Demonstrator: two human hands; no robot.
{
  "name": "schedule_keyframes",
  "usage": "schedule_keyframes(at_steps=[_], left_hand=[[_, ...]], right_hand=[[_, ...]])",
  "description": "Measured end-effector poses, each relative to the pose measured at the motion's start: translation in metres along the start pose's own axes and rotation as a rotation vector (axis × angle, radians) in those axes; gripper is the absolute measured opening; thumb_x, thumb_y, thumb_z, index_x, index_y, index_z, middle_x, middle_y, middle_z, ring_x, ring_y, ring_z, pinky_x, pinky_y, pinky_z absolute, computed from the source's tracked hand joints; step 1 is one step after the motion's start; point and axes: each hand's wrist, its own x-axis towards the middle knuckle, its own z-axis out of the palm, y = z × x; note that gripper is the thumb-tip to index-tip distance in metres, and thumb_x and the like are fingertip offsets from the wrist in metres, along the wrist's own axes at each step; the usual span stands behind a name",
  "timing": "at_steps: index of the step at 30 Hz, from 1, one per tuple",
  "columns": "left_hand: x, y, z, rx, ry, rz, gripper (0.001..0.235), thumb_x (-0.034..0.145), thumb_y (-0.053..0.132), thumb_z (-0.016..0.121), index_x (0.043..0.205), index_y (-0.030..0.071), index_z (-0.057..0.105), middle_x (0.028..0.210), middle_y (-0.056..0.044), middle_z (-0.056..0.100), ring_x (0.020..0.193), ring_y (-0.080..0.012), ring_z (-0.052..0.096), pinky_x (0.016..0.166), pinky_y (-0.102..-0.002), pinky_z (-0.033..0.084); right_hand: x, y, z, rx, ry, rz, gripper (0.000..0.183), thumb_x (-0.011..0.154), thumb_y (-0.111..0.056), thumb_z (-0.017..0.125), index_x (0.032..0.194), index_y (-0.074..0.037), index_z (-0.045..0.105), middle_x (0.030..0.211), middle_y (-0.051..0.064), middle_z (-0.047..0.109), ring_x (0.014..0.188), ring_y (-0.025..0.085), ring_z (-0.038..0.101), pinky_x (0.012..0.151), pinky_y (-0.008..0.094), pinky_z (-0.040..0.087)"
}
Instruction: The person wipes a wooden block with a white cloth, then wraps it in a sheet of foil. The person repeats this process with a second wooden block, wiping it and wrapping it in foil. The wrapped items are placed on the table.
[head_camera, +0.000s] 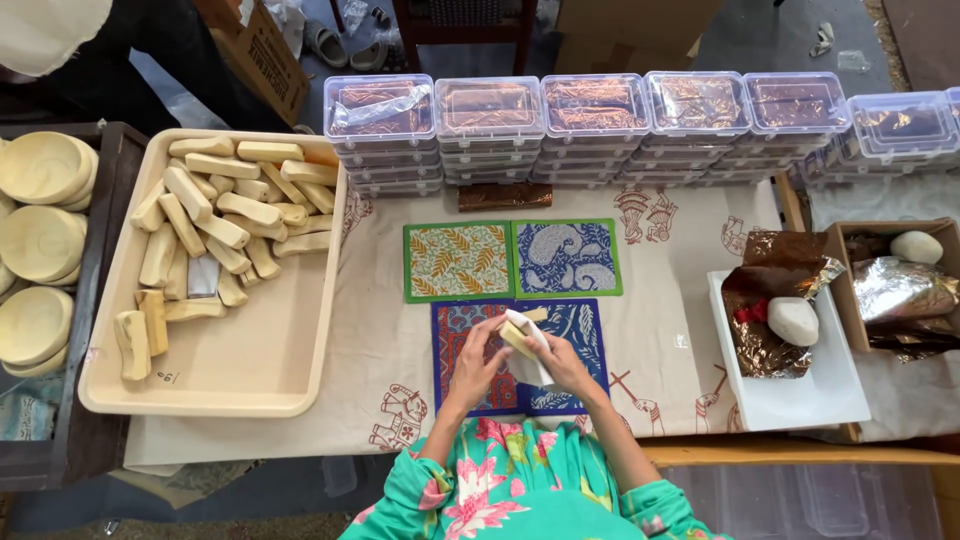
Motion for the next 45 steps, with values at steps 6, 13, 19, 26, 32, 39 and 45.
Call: schedule_keyframes(at_steps=[6,13,19,26,32,39,45], left_hand=[[-0.004,0.012,0.001,0.352,0.027,0.327,0.047,0.082,0.017,0.081,0.126,0.015,0.067,0.129,-0.006,0.064,0.116,-0.0308,0.066,0.092,-0.040,0.056],[0.001,0.004,0.021,0.229,0.183,-0.061,0.035,0.085,0.030,0.082,0.114,0.012,0.073,0.097,-0.004,0.070,0.078,-0.0208,0.072,0.068,-0.035,0.058],[-0.005,-0.027,0.053,-0.215,0.383,-0.323,0.035,0.085,0.030,0.083,0.106,0.003,0.074,0.082,-0.006,0.076,0.067,-0.0081,0.069,0.060,-0.027,0.058],[-0.018,0.005,0.047,-0.196,0.228,-0.207,0.037,0.085,0.026,0.082,0.113,0.004,0.073,0.089,-0.007,0.078,0.072,-0.0089,0.072,0.063,-0.027,0.058],[-0.012,0.014,0.044,0.113,0.092,0.046,0.059,0.076,0.029,0.089,0.127,0.008,0.067,0.115,-0.012,0.066,0.101,-0.0204,0.066,0.087,-0.035,0.056],[0.001,0.001,0.031,0.255,0.326,0.173,0.102,0.067,0.024,0.094,0.150,0.006,0.037,0.148,-0.021,0.036,0.140,-0.0395,0.037,0.115,-0.048,0.037],[0.027,0.021,0.014,0.149,0.143,0.152,0.084,0.077,0.023,0.087,0.150,0.006,0.046,0.146,-0.018,0.052,0.132,-0.0340,0.055,0.110,-0.043,0.045]], right_hand=[[0.029,0.088,-0.017,0.160,0.108,0.102,0.067,0.106,-0.055,0.048,0.114,0.005,0.074,0.095,0.012,0.076,0.081,0.017,0.069,0.070,0.031,0.056],[-0.003,-0.015,-0.017,0.938,0.148,0.213,0.077,0.097,-0.068,0.033,0.141,-0.008,0.055,0.128,0.013,0.069,0.109,0.023,0.071,0.092,0.041,0.058],[0.014,-0.015,-0.015,1.048,0.181,0.065,0.058,0.102,-0.050,0.046,0.144,-0.009,0.050,0.133,0.010,0.064,0.117,0.022,0.066,0.102,0.043,0.053],[0.037,0.023,-0.009,0.951,0.270,0.030,0.047,0.105,-0.042,0.057,0.132,-0.003,0.057,0.116,0.010,0.069,0.102,0.021,0.068,0.088,0.039,0.058],[0.030,0.001,-0.004,0.942,0.327,-0.019,0.049,0.106,-0.043,0.061,0.132,-0.003,0.055,0.105,0.010,0.068,0.085,0.018,0.069,0.070,0.034,0.060],[0.006,-0.007,0.032,0.916,0.244,-0.008,0.047,0.097,-0.032,0.063,0.137,-0.010,0.054,0.107,0.001,0.073,0.088,0.009,0.070,0.075,0.026,0.058],[0.007,0.011,-0.002,0.555,0.312,-0.019,0.039,0.101,-0.037,0.063,0.110,-0.001,0.074,0.091,0.005,0.075,0.073,0.007,0.067,0.064,0.024,0.054]])
